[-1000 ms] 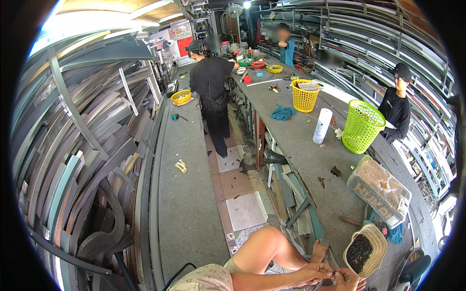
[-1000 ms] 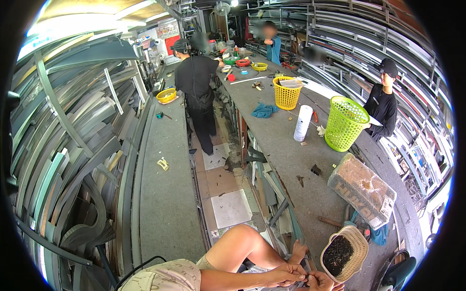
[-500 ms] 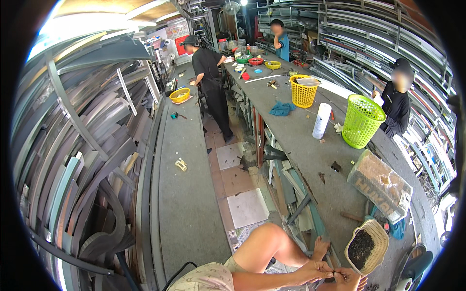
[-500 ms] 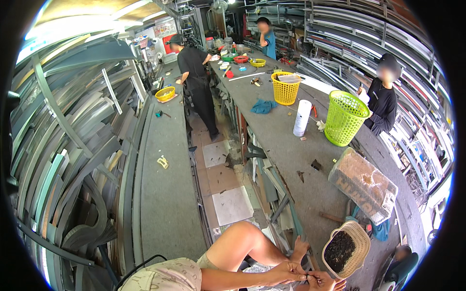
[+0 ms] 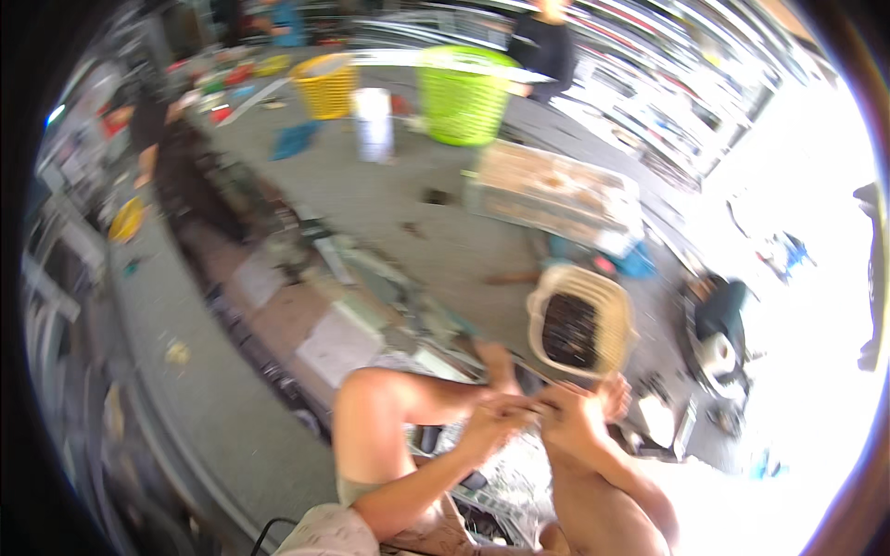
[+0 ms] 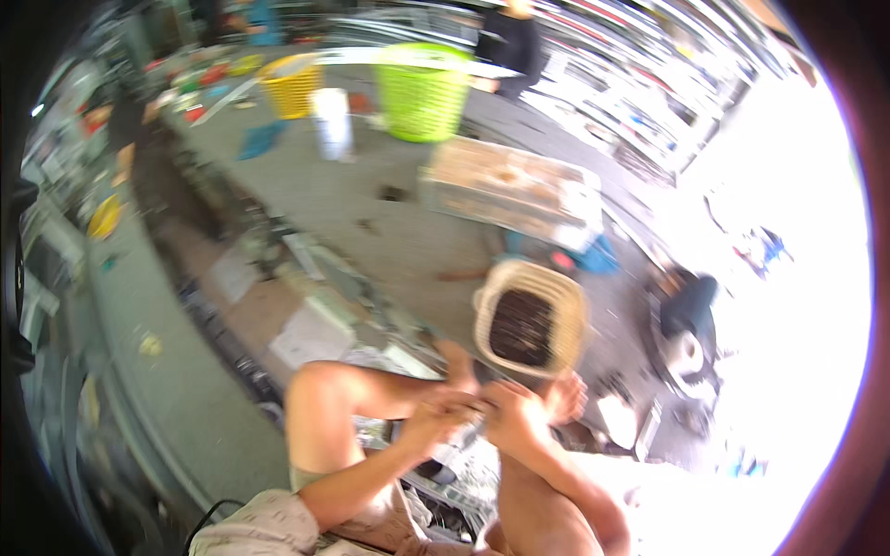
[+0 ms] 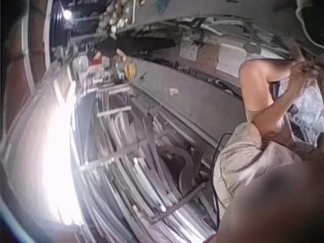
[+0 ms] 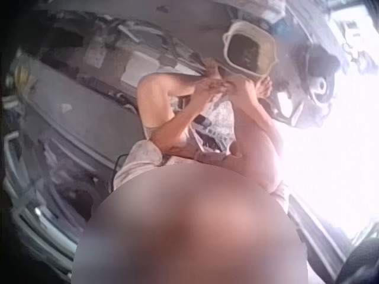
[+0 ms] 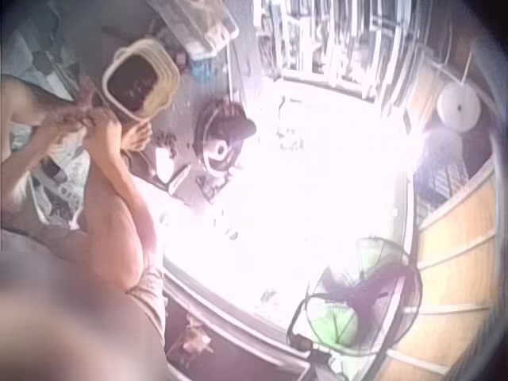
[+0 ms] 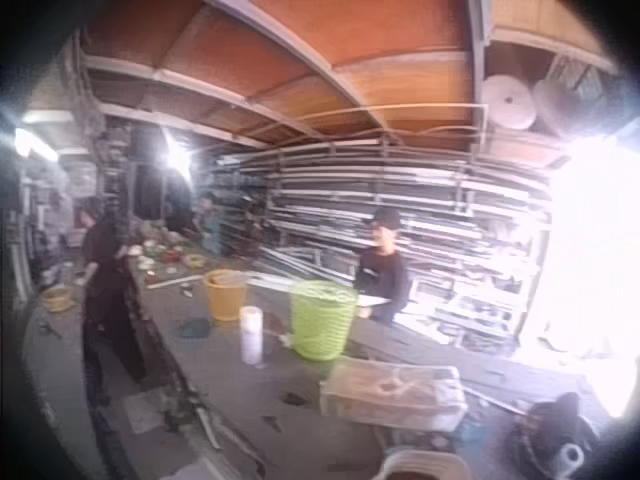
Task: The person sits at a workbench and repeatedly picks small black plastic components from a basket, threading them onto a metal rod held in the left hand. The person occasionally uses a utility knife to trim or adjust the components on the rod.
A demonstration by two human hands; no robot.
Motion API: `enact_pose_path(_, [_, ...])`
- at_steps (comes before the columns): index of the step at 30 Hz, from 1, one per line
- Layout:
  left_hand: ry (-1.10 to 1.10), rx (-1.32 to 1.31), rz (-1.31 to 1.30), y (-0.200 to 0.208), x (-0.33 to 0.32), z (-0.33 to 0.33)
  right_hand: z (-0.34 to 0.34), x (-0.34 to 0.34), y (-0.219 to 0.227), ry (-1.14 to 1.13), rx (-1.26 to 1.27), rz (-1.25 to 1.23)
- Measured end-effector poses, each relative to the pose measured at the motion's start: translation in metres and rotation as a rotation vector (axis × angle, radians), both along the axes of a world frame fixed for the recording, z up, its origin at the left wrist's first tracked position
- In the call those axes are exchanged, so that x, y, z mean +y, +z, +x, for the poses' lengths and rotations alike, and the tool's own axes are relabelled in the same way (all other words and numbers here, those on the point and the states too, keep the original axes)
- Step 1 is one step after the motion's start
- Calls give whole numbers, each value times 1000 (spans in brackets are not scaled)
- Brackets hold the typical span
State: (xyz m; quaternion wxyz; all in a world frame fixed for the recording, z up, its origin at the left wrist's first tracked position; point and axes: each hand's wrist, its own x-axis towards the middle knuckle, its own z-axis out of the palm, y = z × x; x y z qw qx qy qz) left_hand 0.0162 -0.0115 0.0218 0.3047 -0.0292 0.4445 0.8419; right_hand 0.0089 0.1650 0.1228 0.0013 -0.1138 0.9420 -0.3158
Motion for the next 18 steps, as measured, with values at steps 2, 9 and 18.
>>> enact_pose_path(2, [88, -72, 67, 1, 3, -1, 0, 0, 1, 30, 11, -89])
enact_pose_path(9, [103, -223, 224, -2, -10, -18, -69, 42, 1, -206, 304, 85])
enact_pose_path(18, [40, -259, 184, -18, -23, -14, -121, 72, -28, -77, -256, 684])
